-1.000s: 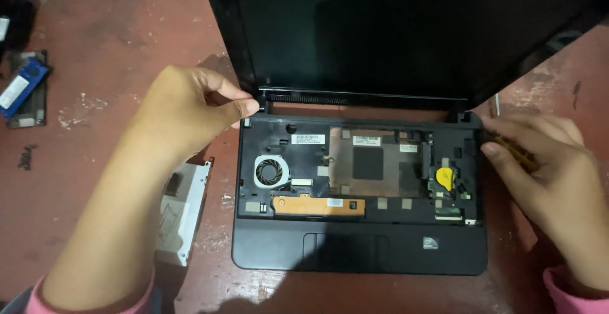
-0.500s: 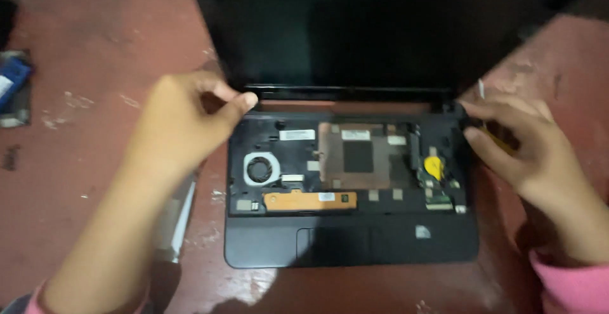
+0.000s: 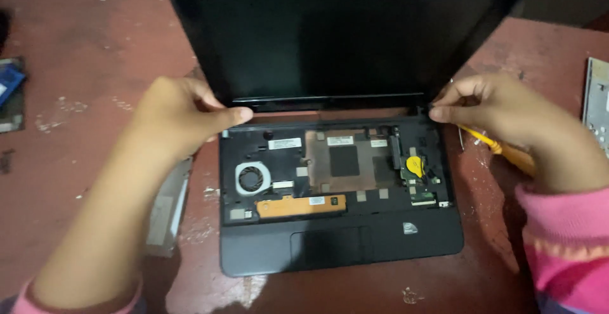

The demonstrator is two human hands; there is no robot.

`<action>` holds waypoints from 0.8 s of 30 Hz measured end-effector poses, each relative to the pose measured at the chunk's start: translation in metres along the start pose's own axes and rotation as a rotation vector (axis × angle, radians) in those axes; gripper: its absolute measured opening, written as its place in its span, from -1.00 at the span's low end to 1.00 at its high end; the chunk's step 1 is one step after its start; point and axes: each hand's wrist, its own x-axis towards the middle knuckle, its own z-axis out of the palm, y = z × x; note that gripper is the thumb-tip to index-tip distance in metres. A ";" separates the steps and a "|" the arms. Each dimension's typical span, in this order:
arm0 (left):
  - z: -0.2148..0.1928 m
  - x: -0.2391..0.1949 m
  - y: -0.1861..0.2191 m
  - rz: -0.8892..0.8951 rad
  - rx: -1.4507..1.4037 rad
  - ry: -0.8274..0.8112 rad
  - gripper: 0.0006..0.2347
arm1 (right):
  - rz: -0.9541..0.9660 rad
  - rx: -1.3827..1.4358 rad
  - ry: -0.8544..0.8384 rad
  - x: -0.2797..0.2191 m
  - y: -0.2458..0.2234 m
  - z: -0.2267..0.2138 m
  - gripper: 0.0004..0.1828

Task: Reassembling internal laptop components, including connecting a ribbon cable and using a screwdriver to secure parts.

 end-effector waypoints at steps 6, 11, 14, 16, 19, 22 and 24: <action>-0.002 -0.007 -0.001 0.054 0.098 0.001 -0.71 | 0.041 -0.284 -0.228 0.020 -0.017 -0.013 -0.85; -0.001 -0.006 -0.014 0.165 0.049 0.002 -0.73 | 0.139 -0.410 -0.317 0.009 -0.043 -0.011 -0.79; -0.006 -0.005 -0.020 0.154 -0.105 -0.084 -0.80 | 0.142 -0.435 -0.317 0.010 -0.040 -0.009 -0.55; -0.012 -0.008 -0.013 0.067 -0.107 -0.132 -0.85 | 0.147 -0.400 -0.309 0.017 -0.033 -0.008 -0.58; -0.012 0.002 -0.005 -0.006 -0.058 -0.185 -0.84 | 0.242 -0.405 -0.284 0.030 -0.032 -0.007 -0.54; -0.010 -0.001 0.000 0.001 0.035 -0.198 -0.79 | 0.326 -0.426 -0.274 0.032 -0.026 -0.002 -0.50; -0.010 0.007 0.004 0.003 0.073 -0.193 -0.76 | 0.309 -0.409 -0.269 0.036 -0.028 -0.006 -0.53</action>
